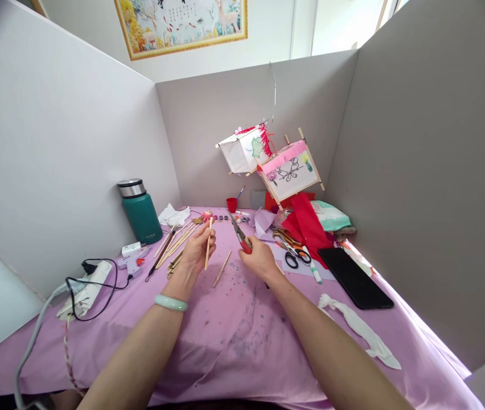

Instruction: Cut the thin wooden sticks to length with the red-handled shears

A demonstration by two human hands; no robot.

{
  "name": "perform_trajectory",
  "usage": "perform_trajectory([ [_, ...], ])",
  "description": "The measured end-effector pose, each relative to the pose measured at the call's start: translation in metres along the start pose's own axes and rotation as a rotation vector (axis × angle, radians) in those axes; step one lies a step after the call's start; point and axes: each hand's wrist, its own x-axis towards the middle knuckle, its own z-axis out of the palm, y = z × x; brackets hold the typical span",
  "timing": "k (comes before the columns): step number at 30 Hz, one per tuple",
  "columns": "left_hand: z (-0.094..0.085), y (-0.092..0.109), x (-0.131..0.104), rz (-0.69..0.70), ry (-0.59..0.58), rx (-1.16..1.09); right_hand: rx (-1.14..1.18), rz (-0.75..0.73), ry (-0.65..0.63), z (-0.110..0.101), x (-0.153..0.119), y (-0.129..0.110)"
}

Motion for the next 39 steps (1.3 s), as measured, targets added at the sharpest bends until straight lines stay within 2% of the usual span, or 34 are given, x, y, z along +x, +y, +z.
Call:
perform_trajectory([
  [4,0.002,-0.003,0.002,0.086,0.07,-0.012,0.624,0.067,-0.308,-0.003,-0.009,-0.012],
  [6,0.003,-0.004,0.003,0.121,0.082,-0.011,0.775,0.078,-0.4,-0.004,-0.015,-0.02],
  [8,0.003,-0.005,0.003,0.151,0.086,-0.012,0.832,0.077,-0.416,-0.003,-0.018,-0.025],
  [10,0.003,-0.005,0.002,0.168,0.087,0.001,0.868,0.078,-0.348,0.0,-0.018,-0.026],
  [15,0.004,-0.009,0.0,0.179,0.052,0.102,1.05,0.105,-0.064,0.003,-0.005,-0.011],
  [20,0.009,-0.016,-0.004,0.168,-0.019,0.168,1.224,0.192,0.094,-0.002,0.006,-0.001],
  [23,0.009,-0.016,-0.006,0.162,-0.075,0.202,1.259,0.222,0.124,-0.008,0.008,0.0],
  [26,0.008,-0.009,-0.008,0.061,-0.151,0.223,1.219,0.159,0.08,-0.019,0.01,0.003],
  [31,0.005,0.003,-0.009,-0.285,-0.164,0.266,1.107,-0.012,-0.145,-0.038,0.008,0.009],
  [33,0.003,0.003,-0.01,-0.38,-0.224,0.306,1.035,-0.034,-0.26,-0.04,0.005,0.008],
  [36,0.002,0.0,-0.01,-0.445,-0.373,0.369,0.935,-0.027,-0.386,-0.037,0.0,0.003],
  [39,0.002,-0.004,-0.012,-0.461,-0.468,0.435,0.855,-0.013,-0.432,-0.033,-0.003,-0.002],
])
